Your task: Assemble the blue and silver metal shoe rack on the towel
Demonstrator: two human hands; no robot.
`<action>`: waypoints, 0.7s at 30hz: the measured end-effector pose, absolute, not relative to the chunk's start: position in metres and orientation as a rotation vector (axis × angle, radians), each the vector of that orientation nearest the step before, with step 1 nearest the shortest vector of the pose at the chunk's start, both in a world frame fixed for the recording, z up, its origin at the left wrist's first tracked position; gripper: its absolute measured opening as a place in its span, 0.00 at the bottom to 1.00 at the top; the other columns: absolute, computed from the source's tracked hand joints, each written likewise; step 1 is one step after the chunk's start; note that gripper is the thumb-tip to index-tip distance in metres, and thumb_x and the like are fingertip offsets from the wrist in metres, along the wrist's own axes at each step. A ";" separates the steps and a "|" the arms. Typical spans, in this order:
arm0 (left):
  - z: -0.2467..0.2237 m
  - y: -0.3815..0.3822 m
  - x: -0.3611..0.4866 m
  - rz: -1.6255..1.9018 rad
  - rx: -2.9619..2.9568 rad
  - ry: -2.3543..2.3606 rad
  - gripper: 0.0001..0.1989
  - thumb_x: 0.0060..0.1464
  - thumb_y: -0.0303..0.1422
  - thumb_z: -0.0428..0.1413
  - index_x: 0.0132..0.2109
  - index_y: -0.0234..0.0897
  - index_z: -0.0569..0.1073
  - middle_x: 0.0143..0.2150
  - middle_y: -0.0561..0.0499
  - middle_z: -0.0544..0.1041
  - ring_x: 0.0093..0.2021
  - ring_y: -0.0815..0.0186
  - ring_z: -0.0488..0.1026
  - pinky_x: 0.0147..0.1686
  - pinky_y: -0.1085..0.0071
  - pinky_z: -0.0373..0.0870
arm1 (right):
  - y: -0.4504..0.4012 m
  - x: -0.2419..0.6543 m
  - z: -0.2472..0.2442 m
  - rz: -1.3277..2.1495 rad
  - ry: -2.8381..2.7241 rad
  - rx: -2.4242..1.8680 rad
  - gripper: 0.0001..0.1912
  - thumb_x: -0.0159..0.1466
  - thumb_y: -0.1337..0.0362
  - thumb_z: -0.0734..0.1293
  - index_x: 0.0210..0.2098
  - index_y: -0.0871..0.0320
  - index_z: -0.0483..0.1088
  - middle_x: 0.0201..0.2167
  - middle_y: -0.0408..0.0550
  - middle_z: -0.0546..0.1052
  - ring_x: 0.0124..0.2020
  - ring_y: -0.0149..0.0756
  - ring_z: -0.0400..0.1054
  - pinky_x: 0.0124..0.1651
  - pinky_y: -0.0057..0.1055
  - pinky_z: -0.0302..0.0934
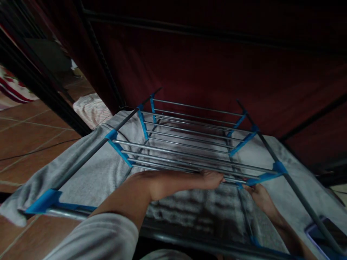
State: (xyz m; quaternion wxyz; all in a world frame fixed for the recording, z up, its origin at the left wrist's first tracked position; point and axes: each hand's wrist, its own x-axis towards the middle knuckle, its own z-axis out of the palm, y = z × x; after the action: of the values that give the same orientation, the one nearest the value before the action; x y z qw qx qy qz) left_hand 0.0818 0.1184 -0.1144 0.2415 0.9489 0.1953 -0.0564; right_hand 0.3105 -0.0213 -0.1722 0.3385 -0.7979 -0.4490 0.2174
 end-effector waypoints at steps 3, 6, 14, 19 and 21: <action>-0.106 0.117 0.077 -0.122 2.648 0.460 0.21 0.63 0.39 0.43 0.55 0.32 0.67 0.52 0.39 0.75 0.50 0.56 0.74 0.45 0.62 0.71 | -0.021 0.310 -0.173 0.546 -1.166 -1.992 0.12 0.52 0.54 0.66 0.32 0.52 0.73 0.38 0.51 0.78 0.45 0.55 0.72 0.50 0.44 0.65; -0.096 0.111 0.060 -0.083 2.730 0.371 0.22 0.60 0.34 0.48 0.59 0.29 0.63 0.58 0.37 0.69 0.55 0.54 0.69 0.51 0.61 0.68 | -0.021 0.307 -0.172 0.560 -1.161 -1.924 0.13 0.52 0.53 0.67 0.33 0.54 0.71 0.36 0.52 0.78 0.42 0.52 0.72 0.50 0.45 0.64; -0.034 0.121 -0.040 -0.110 2.774 0.141 0.19 0.56 0.28 0.52 0.55 0.36 0.70 0.62 0.42 0.65 0.60 0.56 0.65 0.58 0.63 0.60 | -0.019 0.308 -0.171 0.596 -1.118 -1.835 0.22 0.51 0.47 0.69 0.37 0.56 0.70 0.37 0.49 0.76 0.42 0.45 0.69 0.51 0.43 0.62; 0.034 0.148 -0.110 0.173 2.328 0.423 0.13 0.50 0.29 0.59 0.44 0.36 0.78 0.51 0.49 0.75 0.50 0.62 0.72 0.52 0.71 0.63 | -0.026 0.305 -0.161 0.667 -1.117 -1.759 0.29 0.50 0.42 0.69 0.41 0.58 0.70 0.38 0.49 0.76 0.42 0.43 0.68 0.51 0.42 0.62; 0.058 0.156 -0.138 0.302 2.233 0.568 0.12 0.48 0.26 0.59 0.43 0.30 0.78 0.47 0.51 0.77 0.50 0.67 0.71 0.53 0.74 0.62 | -0.029 0.302 -0.153 0.679 -1.115 -1.752 0.30 0.51 0.42 0.69 0.43 0.58 0.70 0.39 0.49 0.75 0.43 0.42 0.68 0.52 0.42 0.61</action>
State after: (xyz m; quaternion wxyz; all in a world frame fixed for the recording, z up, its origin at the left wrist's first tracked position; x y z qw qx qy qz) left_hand -0.1383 0.1562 0.0577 0.3977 0.8816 0.2243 0.1192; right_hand 0.3021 -0.0295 -0.1528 0.4604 -0.7117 -0.4531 0.2760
